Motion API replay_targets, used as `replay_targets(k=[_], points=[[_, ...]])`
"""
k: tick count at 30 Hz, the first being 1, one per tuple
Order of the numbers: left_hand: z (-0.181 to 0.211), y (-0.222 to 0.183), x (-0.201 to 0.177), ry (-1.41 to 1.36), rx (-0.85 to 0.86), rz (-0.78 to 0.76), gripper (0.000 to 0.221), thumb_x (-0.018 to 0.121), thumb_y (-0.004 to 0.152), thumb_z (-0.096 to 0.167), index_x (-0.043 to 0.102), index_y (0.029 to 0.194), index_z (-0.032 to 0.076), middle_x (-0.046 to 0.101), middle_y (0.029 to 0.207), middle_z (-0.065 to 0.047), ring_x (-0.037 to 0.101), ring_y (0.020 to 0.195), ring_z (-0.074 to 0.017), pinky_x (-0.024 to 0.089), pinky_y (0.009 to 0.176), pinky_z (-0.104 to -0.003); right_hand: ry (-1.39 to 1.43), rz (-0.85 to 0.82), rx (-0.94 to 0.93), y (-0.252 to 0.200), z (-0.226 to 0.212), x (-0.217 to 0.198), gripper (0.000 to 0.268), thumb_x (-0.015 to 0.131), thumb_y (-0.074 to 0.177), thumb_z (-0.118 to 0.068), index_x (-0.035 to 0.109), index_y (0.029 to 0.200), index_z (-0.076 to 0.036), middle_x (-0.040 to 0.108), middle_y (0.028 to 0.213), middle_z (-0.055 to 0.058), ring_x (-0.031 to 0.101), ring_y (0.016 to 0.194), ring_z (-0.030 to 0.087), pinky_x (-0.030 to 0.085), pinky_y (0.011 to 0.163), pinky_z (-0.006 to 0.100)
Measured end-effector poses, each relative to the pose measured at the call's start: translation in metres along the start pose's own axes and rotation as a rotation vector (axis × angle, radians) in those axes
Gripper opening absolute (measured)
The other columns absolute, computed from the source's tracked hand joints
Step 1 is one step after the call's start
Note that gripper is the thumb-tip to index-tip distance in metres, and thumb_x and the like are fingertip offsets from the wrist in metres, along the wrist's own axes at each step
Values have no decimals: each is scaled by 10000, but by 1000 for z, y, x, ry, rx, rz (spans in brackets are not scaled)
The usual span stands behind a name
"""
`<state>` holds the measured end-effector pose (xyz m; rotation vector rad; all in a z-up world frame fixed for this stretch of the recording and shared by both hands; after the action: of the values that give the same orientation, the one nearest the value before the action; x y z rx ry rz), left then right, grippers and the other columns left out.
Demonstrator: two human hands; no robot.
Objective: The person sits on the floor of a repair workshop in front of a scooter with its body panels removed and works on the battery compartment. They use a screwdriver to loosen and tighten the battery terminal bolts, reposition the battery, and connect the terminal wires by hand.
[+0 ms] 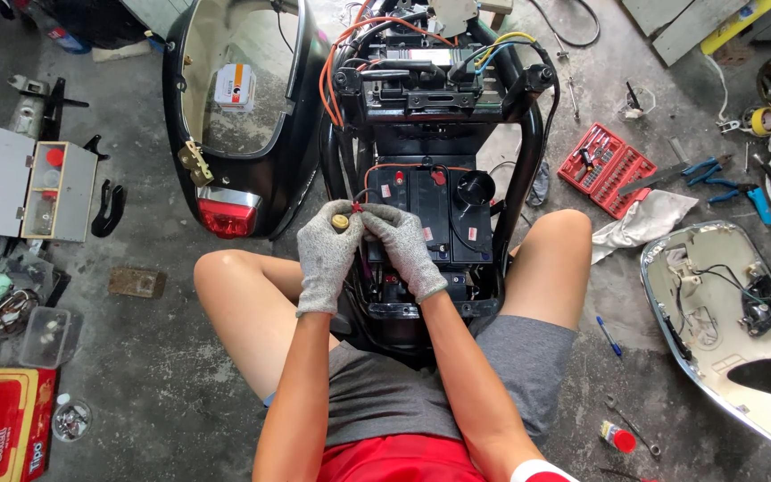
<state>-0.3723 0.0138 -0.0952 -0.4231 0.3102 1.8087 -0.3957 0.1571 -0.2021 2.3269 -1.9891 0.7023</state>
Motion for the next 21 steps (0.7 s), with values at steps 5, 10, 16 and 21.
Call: replay_targets(k=[5, 10, 16, 21], points=[[-1, -3, -3, 40, 26, 21, 263, 765, 866, 207, 754, 1087, 64, 790, 954, -115, 783, 881, -198, 597, 787, -320, -16, -3, 7, 3, 6, -1, 332, 716, 960, -175, 731, 1229, 19, 764, 1000, 61, 685, 837, 81, 577, 791, 247], [11, -5, -6, 125, 101, 57, 244, 758, 889, 234, 756, 1083, 86, 778, 978, -114, 775, 887, -246, 592, 777, -346, -9, 18, 18, 1, 4, 2, 339, 718, 956, -181, 724, 1228, 20, 767, 1012, 66, 695, 846, 86, 581, 797, 248], [14, -5, -9, 207, 82, 102, 217, 759, 869, 237, 762, 1035, 96, 772, 957, -115, 758, 870, -284, 583, 763, -379, -7, -34, -31, 3, 6, 4, 355, 723, 956, -210, 728, 1233, 12, 768, 1038, 54, 689, 873, 82, 577, 802, 249], [11, -7, -10, 111, 134, 95, 203, 745, 878, 219, 734, 1020, 74, 764, 944, -115, 771, 869, -261, 593, 771, -365, -558, 213, -320, -30, -104, 10, 325, 742, 922, -276, 771, 1142, -40, 767, 997, 79, 689, 853, 149, 569, 770, 288]])
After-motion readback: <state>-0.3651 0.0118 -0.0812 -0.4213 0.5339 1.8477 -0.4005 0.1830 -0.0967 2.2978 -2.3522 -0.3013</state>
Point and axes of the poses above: each hand's wrist, its own y-axis towards the middle knuckle, its own x-axis out of the palm, z = x × y, the point moved 10 cm from there along y, towards the middle knuckle
